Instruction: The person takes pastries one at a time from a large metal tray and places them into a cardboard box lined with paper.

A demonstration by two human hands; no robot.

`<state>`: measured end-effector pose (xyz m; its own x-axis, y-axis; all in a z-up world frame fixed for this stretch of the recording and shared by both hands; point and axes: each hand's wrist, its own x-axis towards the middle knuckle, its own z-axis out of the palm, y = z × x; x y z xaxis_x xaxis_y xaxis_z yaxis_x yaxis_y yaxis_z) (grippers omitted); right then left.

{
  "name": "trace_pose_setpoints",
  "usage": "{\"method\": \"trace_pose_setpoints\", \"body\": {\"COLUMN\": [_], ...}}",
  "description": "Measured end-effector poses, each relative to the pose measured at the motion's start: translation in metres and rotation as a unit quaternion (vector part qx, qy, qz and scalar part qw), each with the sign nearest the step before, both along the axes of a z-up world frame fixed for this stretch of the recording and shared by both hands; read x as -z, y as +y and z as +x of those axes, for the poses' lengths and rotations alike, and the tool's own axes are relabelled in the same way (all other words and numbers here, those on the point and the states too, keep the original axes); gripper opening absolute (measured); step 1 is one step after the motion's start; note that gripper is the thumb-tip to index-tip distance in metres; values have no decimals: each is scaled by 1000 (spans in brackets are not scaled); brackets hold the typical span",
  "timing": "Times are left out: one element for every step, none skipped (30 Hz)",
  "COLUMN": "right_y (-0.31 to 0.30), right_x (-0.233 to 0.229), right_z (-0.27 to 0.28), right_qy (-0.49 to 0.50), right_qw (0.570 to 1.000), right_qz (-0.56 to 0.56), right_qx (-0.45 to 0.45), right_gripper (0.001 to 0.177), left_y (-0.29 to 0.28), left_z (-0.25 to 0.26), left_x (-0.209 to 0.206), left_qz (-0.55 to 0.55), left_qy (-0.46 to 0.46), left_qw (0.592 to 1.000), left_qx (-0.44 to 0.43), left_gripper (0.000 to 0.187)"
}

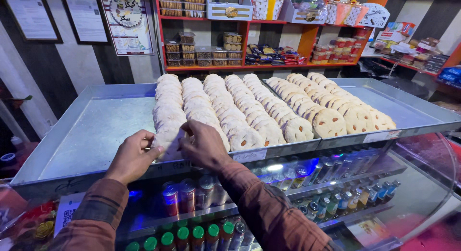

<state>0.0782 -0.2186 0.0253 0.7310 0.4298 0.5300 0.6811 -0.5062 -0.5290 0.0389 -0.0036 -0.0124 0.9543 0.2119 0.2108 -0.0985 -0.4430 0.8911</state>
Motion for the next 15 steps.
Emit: {"method": "trace_pose_setpoints", "body": {"right_y": [0, -1, -1, -1, 0, 1, 1, 1, 0, -1, -3, -4, -4, -5, -5], "right_x": [-2, -4, -7, -7, -8, -9, -8, -7, -6, -10, -13, -15, -15, -16, -15], "right_z": [2, 5, 7, 7, 6, 6, 6, 5, 5, -1, -8, -15, -16, -17, -19], "right_qy": [1, 13, 26, 27, 89, 150, 151, 211, 268, 268, 285, 301, 301, 318, 334], "right_qw": [1000, 999, 998, 998, 989, 974, 973, 949, 918, 918, 905, 892, 891, 870, 847], "right_qz": [1, 28, 55, 56, 107, 158, 159, 212, 263, 264, 289, 313, 314, 351, 387], "right_qx": [2, -12, -26, -25, -47, -69, -67, -96, -125, -124, -126, -127, -126, -136, -146], "right_gripper": [37, 40, 43, 43, 43, 43, 43, 45, 47, 47, 47, 48, 48, 49, 50], "left_y": [-4, -8, -11, -18, -24, -30, -36, -41, -47, -48, -50, -51, -58, -64, -71], "left_z": [1, 2, 2, -3, -8, -13, -15, -17, -19, -15, -12, -9, -16, -22, -29], "left_x": [-1, -2, -3, -10, -16, -23, -25, -27, -29, -26, -24, -21, -27, -33, -39], "left_qz": [1, -49, -99, -98, -135, -171, -170, -201, -232, -231, -269, -307, -306, -340, -373], "left_qy": [1, -28, -56, -55, -80, -105, -103, -122, -142, -141, -133, -124, -122, -118, -113], "left_qw": [1000, 998, 993, 994, 988, 979, 980, 972, 962, 962, 953, 942, 943, 931, 919], "left_qx": [2, 7, 12, 13, -2, -17, -16, -26, -35, -34, -45, -55, -54, -53, -52], "left_gripper": [34, 34, 34, 34, 35, 36, 36, 36, 37, 37, 37, 38, 38, 47, 58]}}
